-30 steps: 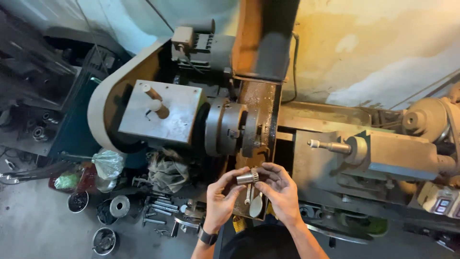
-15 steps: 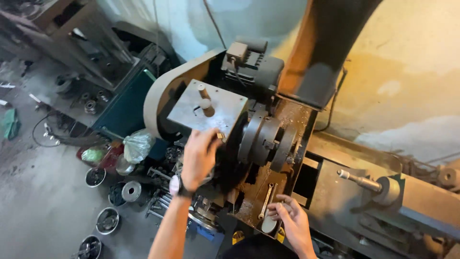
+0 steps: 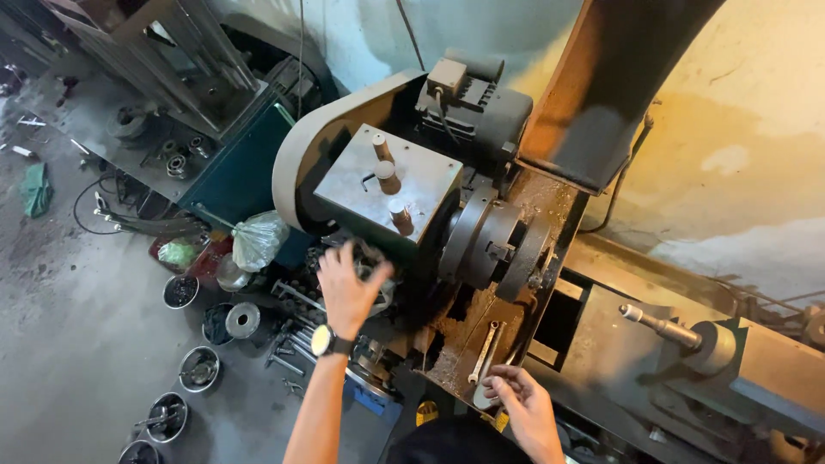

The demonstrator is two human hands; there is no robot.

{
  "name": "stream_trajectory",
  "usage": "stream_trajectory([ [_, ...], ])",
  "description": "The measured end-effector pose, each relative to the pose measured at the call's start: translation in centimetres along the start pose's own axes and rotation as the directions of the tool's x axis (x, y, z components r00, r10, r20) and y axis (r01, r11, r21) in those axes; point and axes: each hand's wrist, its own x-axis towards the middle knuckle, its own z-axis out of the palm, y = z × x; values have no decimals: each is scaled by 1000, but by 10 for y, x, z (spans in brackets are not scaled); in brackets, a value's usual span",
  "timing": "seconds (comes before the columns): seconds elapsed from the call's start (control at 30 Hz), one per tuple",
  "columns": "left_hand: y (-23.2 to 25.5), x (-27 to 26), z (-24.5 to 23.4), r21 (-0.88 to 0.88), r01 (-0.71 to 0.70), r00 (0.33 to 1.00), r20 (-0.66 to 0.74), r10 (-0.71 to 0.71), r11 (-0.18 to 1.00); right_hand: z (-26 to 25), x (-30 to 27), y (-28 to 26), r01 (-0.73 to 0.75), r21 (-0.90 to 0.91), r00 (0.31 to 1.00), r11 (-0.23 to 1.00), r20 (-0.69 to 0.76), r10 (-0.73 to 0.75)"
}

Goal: The person operates a metal lathe, using a wrench to tighten a chuck and a cloth to wipe the machine. They then use a file to smooth the surface of a rotating metal part.

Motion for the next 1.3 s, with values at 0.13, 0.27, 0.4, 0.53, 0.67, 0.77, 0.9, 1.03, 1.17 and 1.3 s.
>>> stream_trajectory([
  [0.13,-48,-59,17,172,73,988,123,-95,982,26,13,13,-78,-24,993,997,90,80],
  [0.27,-11,-65,-63,-388,305,952,93,-292,870,97,34,-8,-197,11,968,980,162,192],
  [0.4,14,-84,-124,-752,356,863,36,-505,554,188,48,-36,77,175,912,982,385,-140],
  [0.53,32,-129,-165,-729,380,813,-31,-582,570,237,29,-45,596,-130,670,792,623,-402],
  [0.67,-9,-182,-154,-652,416,828,-15,-560,634,273,-16,-77,793,-490,578,362,792,-195],
  [0.77,-67,-189,-105,-585,443,837,-2,-548,679,278,-18,-32,814,-546,426,-196,792,-437],
  [0.9,-97,-192,-69,-580,431,849,1,-528,692,256,-30,-26,902,-399,320,-168,876,-362],
  [1.03,-58,-161,-85,-900,435,687,339,-643,-11,224,-48,-53,856,-357,486,373,803,-347],
  [1.17,-8,-114,-134,-861,504,752,399,-525,66,214,-65,-63,550,-71,796,832,346,-497],
  [1.3,34,-141,-162,-839,420,899,333,-284,346,227,-57,-33,535,-9,795,845,345,-500],
])
